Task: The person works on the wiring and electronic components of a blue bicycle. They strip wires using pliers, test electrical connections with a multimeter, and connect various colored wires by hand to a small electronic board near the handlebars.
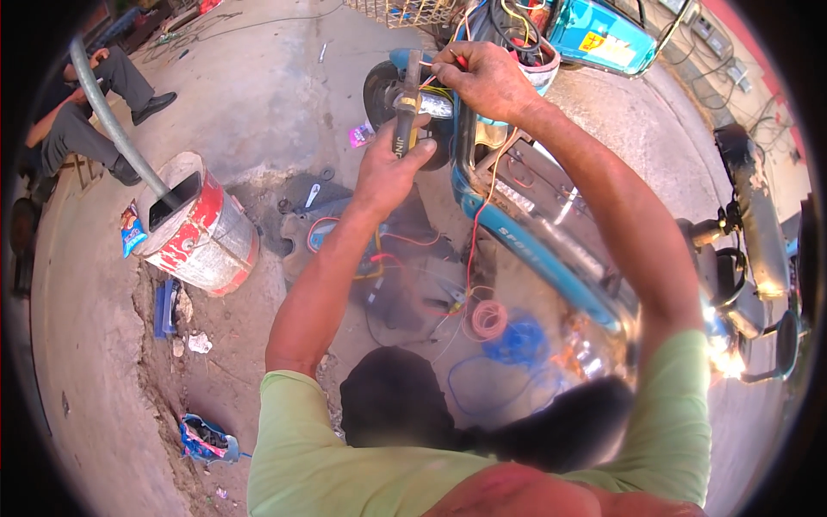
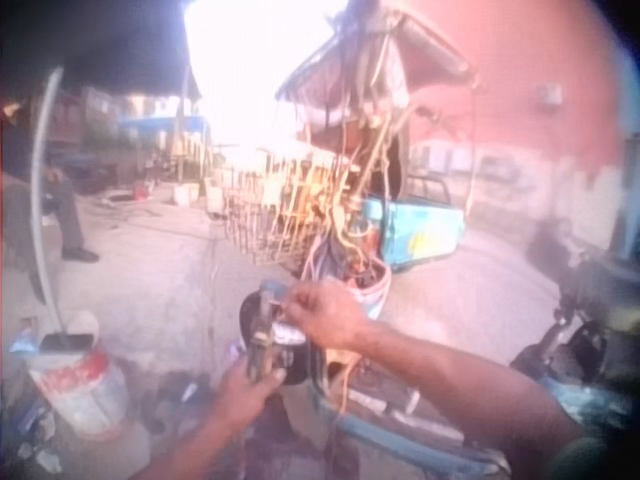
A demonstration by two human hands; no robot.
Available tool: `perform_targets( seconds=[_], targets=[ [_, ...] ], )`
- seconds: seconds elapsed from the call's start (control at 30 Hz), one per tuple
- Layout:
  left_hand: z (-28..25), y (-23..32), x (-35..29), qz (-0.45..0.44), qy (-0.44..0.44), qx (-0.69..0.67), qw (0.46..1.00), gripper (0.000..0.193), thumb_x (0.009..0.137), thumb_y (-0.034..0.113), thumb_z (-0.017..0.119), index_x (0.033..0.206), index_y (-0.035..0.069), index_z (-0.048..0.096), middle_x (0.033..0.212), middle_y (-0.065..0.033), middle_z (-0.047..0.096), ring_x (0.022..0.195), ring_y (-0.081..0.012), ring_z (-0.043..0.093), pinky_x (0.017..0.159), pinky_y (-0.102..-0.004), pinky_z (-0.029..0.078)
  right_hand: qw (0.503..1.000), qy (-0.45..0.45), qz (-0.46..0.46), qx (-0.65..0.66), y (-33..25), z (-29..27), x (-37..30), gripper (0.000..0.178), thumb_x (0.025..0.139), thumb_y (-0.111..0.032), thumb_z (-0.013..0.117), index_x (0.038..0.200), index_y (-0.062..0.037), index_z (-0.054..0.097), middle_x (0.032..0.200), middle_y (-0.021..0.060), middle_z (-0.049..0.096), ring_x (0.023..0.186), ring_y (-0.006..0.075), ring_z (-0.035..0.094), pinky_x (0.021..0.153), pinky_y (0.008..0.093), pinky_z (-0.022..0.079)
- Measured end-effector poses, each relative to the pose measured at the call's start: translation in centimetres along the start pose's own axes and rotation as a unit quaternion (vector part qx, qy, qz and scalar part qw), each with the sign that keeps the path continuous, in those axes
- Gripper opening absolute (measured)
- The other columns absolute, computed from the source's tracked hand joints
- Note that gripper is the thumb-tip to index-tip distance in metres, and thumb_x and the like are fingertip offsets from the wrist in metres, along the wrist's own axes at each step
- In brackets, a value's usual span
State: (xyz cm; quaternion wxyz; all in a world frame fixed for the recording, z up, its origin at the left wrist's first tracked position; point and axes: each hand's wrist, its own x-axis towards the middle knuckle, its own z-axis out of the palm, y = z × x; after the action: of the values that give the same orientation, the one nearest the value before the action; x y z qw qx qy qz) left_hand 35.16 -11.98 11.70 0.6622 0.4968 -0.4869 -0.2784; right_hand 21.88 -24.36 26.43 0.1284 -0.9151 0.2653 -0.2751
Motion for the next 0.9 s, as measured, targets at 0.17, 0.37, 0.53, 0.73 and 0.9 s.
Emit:
perform_targets(
  seconds=[0.17, 0.37, 0.53, 0.73, 0.9],
  targets=[
    [0.2, 0.2, 1.0, 0.106, 0.035, 0.150, 0.982, 0.038, 0.092, 0.022, 0.075, 0.126, 0.005, 0.067, 0.126, -0.0121, 0.063, 0.113, -0.0232, 0.061, 0.100, -0.0369, 0.048, 1.000, -0.011, -0.022, -0.009, 0.4, 0.0, 0.2, 0.031, 0.090, -0.033, 0.063, 0.101, -0.0068, 0.074, 0.089, 0.0220, 0.071, 0.088, 0.0421, 0.068, 0.081, 0.0473, 0.054],
    [0.1, 0.1, 1.3, 0.164, 0.060, 0.239, 0.955, 0.028, 0.091, 0.024, 0.076, 0.105, 0.001, 0.069, 0.110, -0.0144, 0.060, 0.105, -0.0289, 0.060, 0.092, -0.0412, 0.049, 0.999, -0.022, -0.004, -0.030, 0.3, -0.2, 0.2, 0.031, 0.090, -0.032, 0.061, 0.099, -0.0052, 0.073, 0.087, 0.0240, 0.070, 0.086, 0.0436, 0.067, 0.079, 0.0495, 0.053],
    [-0.1, 0.9, 1.2, 0.182, 0.068, 0.297, 0.935, 0.028, 0.090, 0.024, 0.078, 0.101, 0.000, 0.068, 0.098, -0.0135, 0.063, 0.091, -0.0279, 0.064, 0.083, -0.0412, 0.051, 0.997, -0.059, -0.021, -0.040, 0.6, -0.5, 0.5, 0.029, 0.089, -0.030, 0.060, 0.096, -0.0046, 0.072, 0.087, 0.0233, 0.070, 0.084, 0.0428, 0.066, 0.078, 0.0488, 0.052],
    [-0.3, 1.5, 1.5, -0.081, -0.032, 0.083, 0.993, 0.030, 0.093, 0.028, 0.077, 0.098, 0.000, 0.068, 0.080, -0.0054, 0.069, 0.073, -0.0167, 0.067, 0.064, -0.0345, 0.055, 0.994, -0.059, -0.044, 0.076, 2.7, 0.0, 0.9, 0.030, 0.091, -0.031, 0.061, 0.092, -0.0035, 0.071, 0.076, 0.0153, 0.065, 0.071, 0.0259, 0.064, 0.071, 0.0393, 0.050],
    [-0.6, 0.8, 1.4, -0.168, -0.143, -0.270, 0.937, 0.023, 0.099, 0.019, 0.068, 0.111, -0.001, 0.068, 0.118, -0.0188, 0.070, 0.101, -0.0280, 0.073, 0.082, -0.0428, 0.063, 0.990, -0.089, -0.064, 0.085, 3.3, -0.5, 1.1, 0.027, 0.093, -0.029, 0.062, 0.092, -0.0035, 0.071, 0.070, 0.0081, 0.061, 0.068, 0.0162, 0.058, 0.067, 0.0329, 0.047]
  ],
)
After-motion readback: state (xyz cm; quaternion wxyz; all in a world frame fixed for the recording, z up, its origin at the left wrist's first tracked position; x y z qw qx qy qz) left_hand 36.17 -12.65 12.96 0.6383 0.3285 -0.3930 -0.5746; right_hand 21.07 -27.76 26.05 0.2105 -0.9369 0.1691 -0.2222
